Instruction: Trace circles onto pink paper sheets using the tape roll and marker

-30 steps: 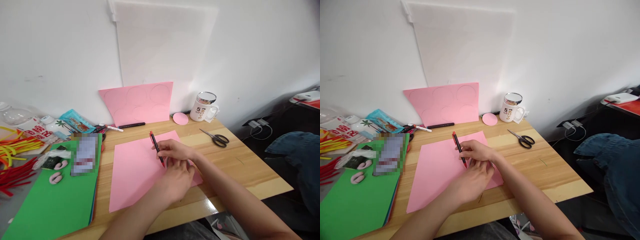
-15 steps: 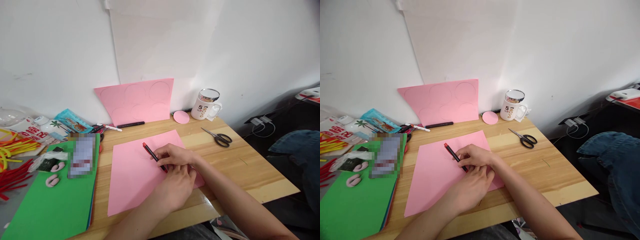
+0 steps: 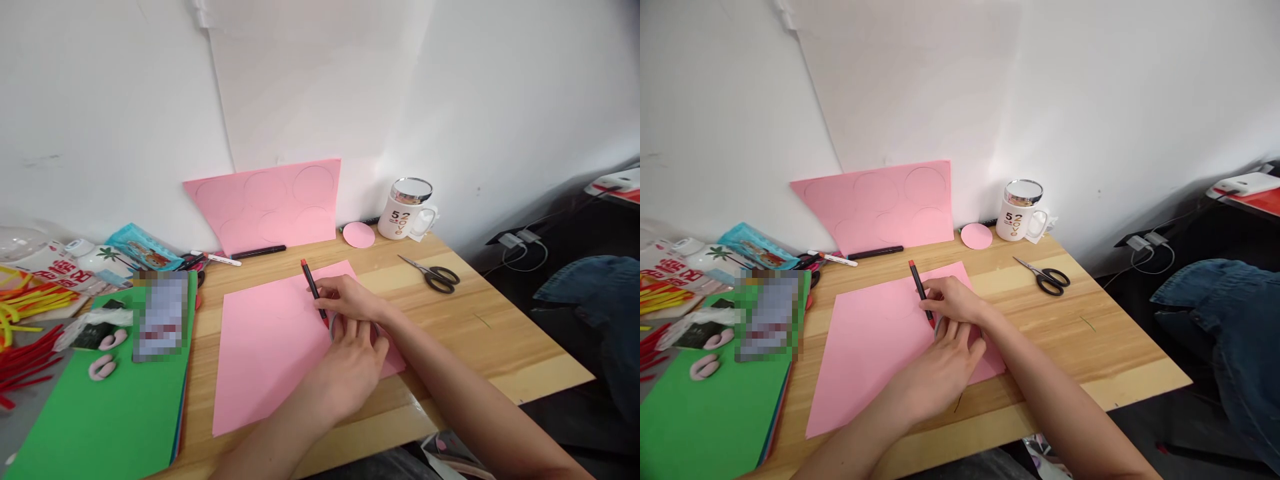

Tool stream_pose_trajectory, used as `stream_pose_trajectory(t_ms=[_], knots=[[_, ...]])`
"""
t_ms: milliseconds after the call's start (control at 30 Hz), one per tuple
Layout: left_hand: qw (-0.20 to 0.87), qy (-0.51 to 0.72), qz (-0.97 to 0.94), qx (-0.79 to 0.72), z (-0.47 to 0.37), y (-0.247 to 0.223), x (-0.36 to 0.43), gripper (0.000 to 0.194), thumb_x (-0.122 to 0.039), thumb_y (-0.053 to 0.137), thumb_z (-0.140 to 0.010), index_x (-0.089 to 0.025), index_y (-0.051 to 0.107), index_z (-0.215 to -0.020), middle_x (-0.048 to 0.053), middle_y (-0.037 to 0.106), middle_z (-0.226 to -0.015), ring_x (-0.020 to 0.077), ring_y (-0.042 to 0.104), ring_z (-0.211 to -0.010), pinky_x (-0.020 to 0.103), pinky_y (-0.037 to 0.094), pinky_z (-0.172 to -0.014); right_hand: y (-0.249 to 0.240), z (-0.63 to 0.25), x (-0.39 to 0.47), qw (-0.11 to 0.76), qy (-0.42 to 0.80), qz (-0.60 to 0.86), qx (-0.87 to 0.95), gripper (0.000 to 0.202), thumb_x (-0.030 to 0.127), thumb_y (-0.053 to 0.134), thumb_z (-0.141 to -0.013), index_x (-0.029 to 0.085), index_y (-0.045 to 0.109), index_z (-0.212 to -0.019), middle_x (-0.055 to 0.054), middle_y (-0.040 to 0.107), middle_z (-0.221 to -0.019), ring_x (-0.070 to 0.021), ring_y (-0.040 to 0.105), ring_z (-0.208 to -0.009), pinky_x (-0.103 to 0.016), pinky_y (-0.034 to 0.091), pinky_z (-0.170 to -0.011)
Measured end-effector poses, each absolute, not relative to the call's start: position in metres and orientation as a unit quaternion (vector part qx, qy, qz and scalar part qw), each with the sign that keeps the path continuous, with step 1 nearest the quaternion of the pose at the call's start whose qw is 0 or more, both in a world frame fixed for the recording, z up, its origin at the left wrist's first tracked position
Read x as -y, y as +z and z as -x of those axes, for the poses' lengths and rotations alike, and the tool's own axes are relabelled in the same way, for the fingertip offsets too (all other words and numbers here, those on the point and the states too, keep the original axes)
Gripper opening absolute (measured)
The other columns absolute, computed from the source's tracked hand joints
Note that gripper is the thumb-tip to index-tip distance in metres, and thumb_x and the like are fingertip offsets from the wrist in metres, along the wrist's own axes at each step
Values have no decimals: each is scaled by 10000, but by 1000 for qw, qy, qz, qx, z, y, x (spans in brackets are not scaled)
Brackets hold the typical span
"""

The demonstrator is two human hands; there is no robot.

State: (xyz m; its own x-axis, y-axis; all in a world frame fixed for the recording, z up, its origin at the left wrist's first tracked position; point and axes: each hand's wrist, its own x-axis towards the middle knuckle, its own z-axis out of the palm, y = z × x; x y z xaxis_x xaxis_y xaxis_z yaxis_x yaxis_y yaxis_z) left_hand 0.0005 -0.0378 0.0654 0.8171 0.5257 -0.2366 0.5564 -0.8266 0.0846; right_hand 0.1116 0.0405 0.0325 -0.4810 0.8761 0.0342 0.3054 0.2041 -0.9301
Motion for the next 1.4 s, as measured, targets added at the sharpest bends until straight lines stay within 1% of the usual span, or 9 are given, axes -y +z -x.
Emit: stream_pose_trajectory(t_ms=[133,333,633,867,1000,1067,1167,1267,1400], knots=[[83,-106,-949,-284,-1,69,37,452,-18,417,-787,-94,426,-1233,244,428,-1339,398,330,-1337,585,327,-1036,29,-115,-44,302,459,446,707,168,283,589,-785,193,493,-680,54,493,-577,-106,429,-549,-238,365,-532],[52,-147,-947,-279,-4,77,34,413,-47,488,-733,-93,464,-1143,236,475,-1259,386,449,-1214,499,377,-988,27,-121,-47,300,417,485,708,119,289,578,-780,173,572,-759,53,484,-563,-112,422,-546,-248,357,-540],[40,-156,-950,-267,-1,83,35,417,-46,520,-713,-91,477,-1126,224,487,-1220,374,445,-1178,480,377,-960,23,-137,-53,319,387,533,682,173,269,583,-735,149,594,-860,52,509,-573,-112,448,-532,-256,372,-547],[34,-148,-954,-259,-1,80,33,336,-67,535,-729,-112,490,-1060,197,514,-1130,334,472,-1084,431,397,-887,25,-151,-55,298,346,575,679,170,245,573,-693,156,608,-833,42,525,-576,-112,467,-535,-238,371,-531],[22,-130,-957,-260,1,77,33,320,-73,556,-721,-118,493,-1032,185,522,-1109,318,481,-1046,427,405,-865,28,-155,-54,257,328,578,702,89,179,564,-658,173,601,-739,67,484,-518,-97,441,-496,-223,337,-498],[26,-126,-957,-261,2,76,33,318,-73,568,-715,-121,499,-1022,176,527,-1098,311,480,-1041,428,409,-867,29,-156,-53,265,346,568,698,63,184,576,-663,174,607,-717,72,458,-502,-96,441,-490,-225,339,-493],[33,-114,-959,-259,4,77,32,307,-77,570,-726,-110,509,-1025,170,526,-1099,300,475,-1044,417,423,-871,30,-152,-53,339,445,531,637,166,284,616,-720,164,635,-833,49,523,-557,-117,519,-530,-245,417,-527],[37,-94,-963,-250,7,77,30,276,-59,519,-767,-88,524,-1042,153,533,-1087,273,485,-1028,402,435,-885,26,-144,-54,403,563,476,543,277,378,676,-737,165,630,-908,-14,655,-716,-161,646,-694,-290,520,-670],[69,-79,-963,-247,13,71,27,182,-66,541,-771,-84,577,-949,146,550,-1068,278,489,-1088,381,448,-920,15,-139,-58,433,634,452,454,308,394,772,-682,168,647,-851,-43,697,-780,-181,682,-822,-321,543,-828]])
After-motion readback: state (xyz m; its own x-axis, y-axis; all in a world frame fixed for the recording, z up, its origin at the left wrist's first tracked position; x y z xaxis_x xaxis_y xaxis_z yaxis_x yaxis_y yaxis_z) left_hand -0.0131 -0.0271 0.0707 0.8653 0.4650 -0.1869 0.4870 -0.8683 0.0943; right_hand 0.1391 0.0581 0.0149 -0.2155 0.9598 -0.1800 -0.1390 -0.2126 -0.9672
